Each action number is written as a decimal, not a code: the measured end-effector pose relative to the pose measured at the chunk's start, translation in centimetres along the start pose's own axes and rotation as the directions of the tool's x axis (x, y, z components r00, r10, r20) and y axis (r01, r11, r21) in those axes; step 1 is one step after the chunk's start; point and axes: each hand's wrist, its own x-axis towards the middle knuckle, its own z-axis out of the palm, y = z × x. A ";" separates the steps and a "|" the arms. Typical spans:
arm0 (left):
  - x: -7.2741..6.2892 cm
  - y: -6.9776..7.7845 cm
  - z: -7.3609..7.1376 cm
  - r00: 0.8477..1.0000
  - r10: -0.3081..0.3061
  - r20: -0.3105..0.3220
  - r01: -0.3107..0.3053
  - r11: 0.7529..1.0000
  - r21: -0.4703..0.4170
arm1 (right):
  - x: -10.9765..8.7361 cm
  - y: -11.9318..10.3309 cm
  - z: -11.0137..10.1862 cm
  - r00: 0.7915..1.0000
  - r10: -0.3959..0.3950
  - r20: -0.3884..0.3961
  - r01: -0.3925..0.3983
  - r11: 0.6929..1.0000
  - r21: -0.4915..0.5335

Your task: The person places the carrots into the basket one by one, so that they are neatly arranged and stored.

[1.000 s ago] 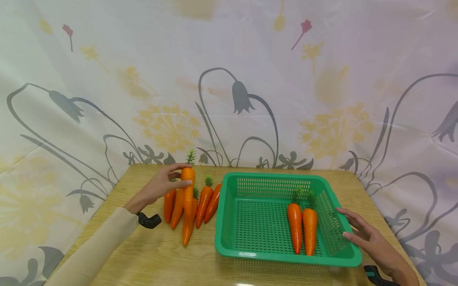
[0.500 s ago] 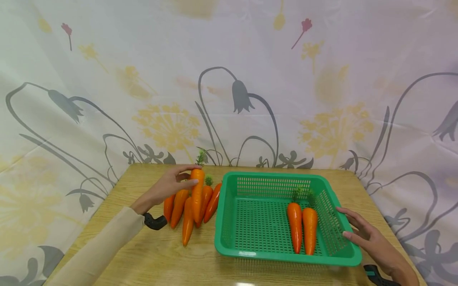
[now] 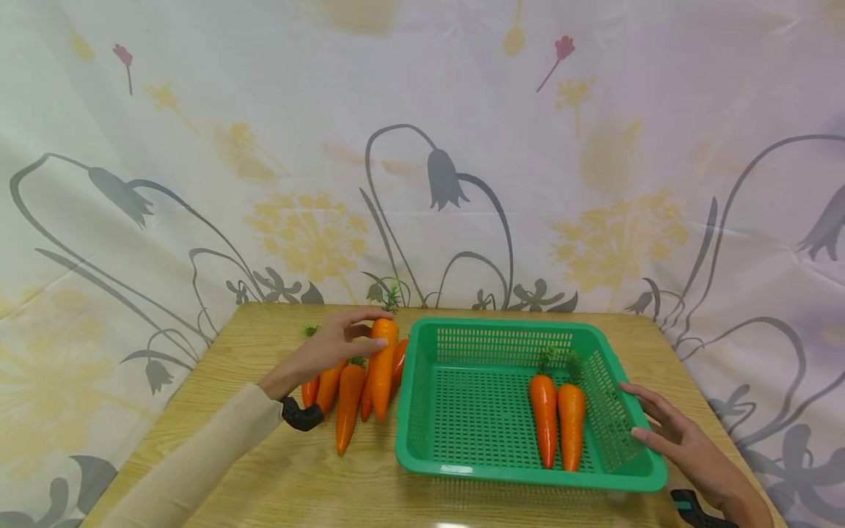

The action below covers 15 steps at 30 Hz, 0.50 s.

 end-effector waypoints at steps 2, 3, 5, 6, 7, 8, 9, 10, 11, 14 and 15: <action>0.2 0.1 0.4 1.000 0.011 0.009 -0.011 1.000 0.005 | 0.0 0.0 0.0 1.000 0.000 0.001 0.000 1.000 0.002; 0.3 0.0 0.5 1.000 0.016 0.012 -0.016 1.000 0.006 | 0.0 0.0 0.0 1.000 -0.002 0.002 0.002 1.000 0.003; 0.5 0.0 0.8 0.999 0.027 0.019 -0.028 1.000 0.013 | 0.0 0.0 0.0 1.000 -0.004 0.004 0.004 1.000 0.004; 0.6 0.0 0.9 0.999 0.033 0.022 -0.033 0.999 0.015 | 0.0 0.0 0.0 1.000 -0.004 0.004 0.004 1.000 0.004; 0.7 0.0 1.0 0.999 0.036 0.026 -0.036 0.999 0.019 | 0.0 0.0 0.0 1.000 -0.003 0.004 0.003 1.000 0.001; 0.7 0.0 1.2 0.999 0.036 0.027 -0.036 0.999 0.025 | 0.0 0.0 0.0 1.000 -0.002 0.004 0.002 1.000 0.001; 0.8 0.0 1.3 0.999 0.038 0.029 -0.039 0.999 0.034 | 0.0 0.0 -0.1 1.000 -0.001 0.005 0.001 1.000 0.001; 0.9 0.0 1.4 0.999 0.040 0.032 -0.042 0.998 0.041 | -0.1 0.0 -0.1 1.000 0.001 0.004 -0.001 1.000 -0.001; 1.0 0.1 1.5 0.999 0.042 0.034 -0.043 0.998 0.045 | -0.1 0.0 -0.1 1.000 0.003 0.003 -0.003 1.000 -0.003; 1.2 0.2 1.9 0.998 0.039 0.039 -0.041 0.998 0.041 | -0.1 0.0 -0.1 1.000 0.005 0.001 -0.005 1.000 -0.003; 1.3 0.2 2.0 0.998 0.038 0.041 -0.039 0.999 0.034 | -0.1 0.0 -0.1 1.000 0.005 0.001 -0.005 1.000 -0.005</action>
